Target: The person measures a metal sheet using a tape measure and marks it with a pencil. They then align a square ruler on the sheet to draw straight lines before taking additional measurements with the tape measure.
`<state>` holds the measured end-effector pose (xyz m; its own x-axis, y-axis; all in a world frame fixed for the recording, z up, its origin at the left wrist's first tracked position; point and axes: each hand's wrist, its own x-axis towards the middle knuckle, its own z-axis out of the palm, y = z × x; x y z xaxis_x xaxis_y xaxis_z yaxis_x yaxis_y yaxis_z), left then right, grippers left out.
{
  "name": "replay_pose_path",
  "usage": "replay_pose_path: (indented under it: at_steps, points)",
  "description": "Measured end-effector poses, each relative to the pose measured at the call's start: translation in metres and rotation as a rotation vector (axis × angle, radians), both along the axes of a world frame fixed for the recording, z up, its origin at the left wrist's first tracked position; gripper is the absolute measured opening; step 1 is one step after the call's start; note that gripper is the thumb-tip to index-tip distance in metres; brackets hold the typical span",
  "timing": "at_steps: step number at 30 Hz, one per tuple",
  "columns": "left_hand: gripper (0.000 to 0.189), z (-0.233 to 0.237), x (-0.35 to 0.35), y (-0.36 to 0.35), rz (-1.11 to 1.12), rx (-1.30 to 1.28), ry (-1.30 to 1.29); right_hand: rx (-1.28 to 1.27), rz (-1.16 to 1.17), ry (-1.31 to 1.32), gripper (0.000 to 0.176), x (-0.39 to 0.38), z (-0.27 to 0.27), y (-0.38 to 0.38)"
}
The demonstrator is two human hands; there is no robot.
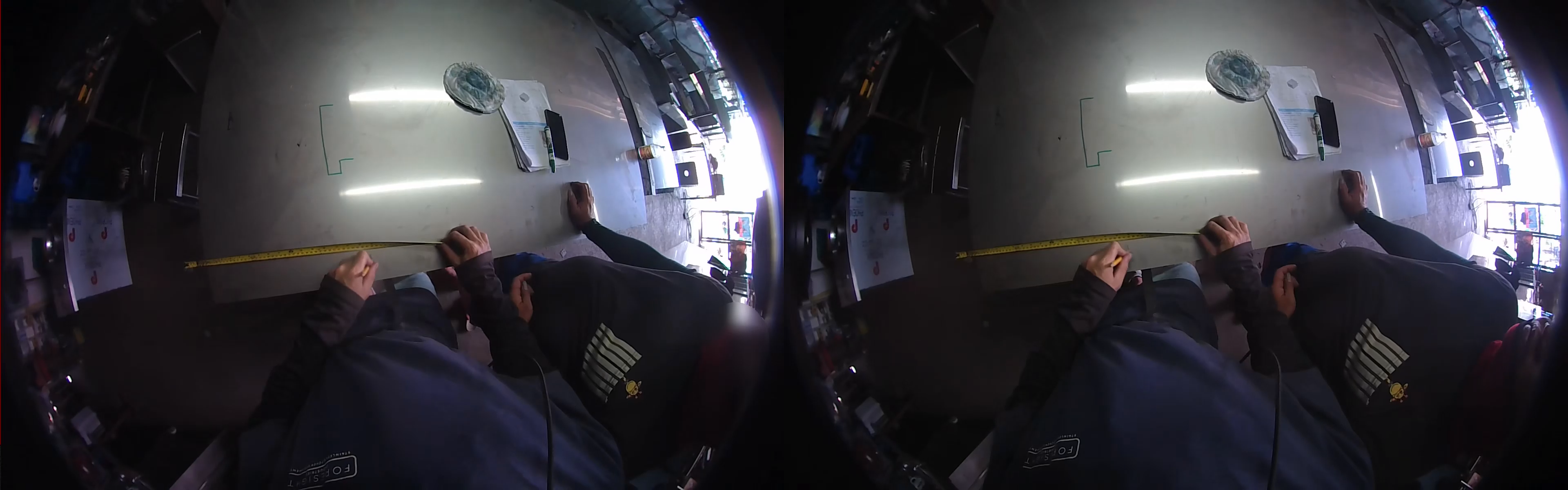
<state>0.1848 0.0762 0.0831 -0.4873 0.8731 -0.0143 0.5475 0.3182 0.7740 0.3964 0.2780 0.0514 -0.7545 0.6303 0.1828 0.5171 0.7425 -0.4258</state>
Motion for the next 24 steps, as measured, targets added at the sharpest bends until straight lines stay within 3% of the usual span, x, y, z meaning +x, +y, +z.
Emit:
replay_pose_path:
  at_steps: [4, 7, 12, 14, 18, 22, 24]
  points:
    - [0.019, -0.005, 0.003, 0.006, -0.023, -0.077, 0.097, -0.004, 0.01, -0.014, 0.017, -0.001, -0.001, 0.003]
    - [0.02, 0.0, 0.003, 0.013, -0.042, 0.111, 0.25, -0.006, 0.016, -0.011, 0.017, 0.002, -0.003, 0.0]
    - [0.019, 0.001, 0.003, 0.013, -0.052, 0.06, 0.212, 0.022, 0.056, -0.016, 0.017, 0.001, 0.003, 0.003]
    - [0.018, 0.002, 0.004, 0.013, -0.042, 0.098, 0.332, 0.01, 0.046, 0.001, 0.018, 0.001, 0.0, 0.002]
    - [0.018, -0.004, 0.002, 0.01, -0.063, 0.058, 0.215, -0.007, 0.045, -0.003, 0.018, 0.001, 0.0, 0.002]
    - [0.019, 0.004, -0.001, 0.018, -0.055, 0.075, 0.352, 0.007, 0.045, 0.012, 0.018, 0.004, -0.003, 0.003]
    - [0.019, 0.002, 0.001, 0.017, -0.078, 0.072, 0.274, 0.029, 0.059, 0.028, 0.018, 0.003, -0.003, 0.005]
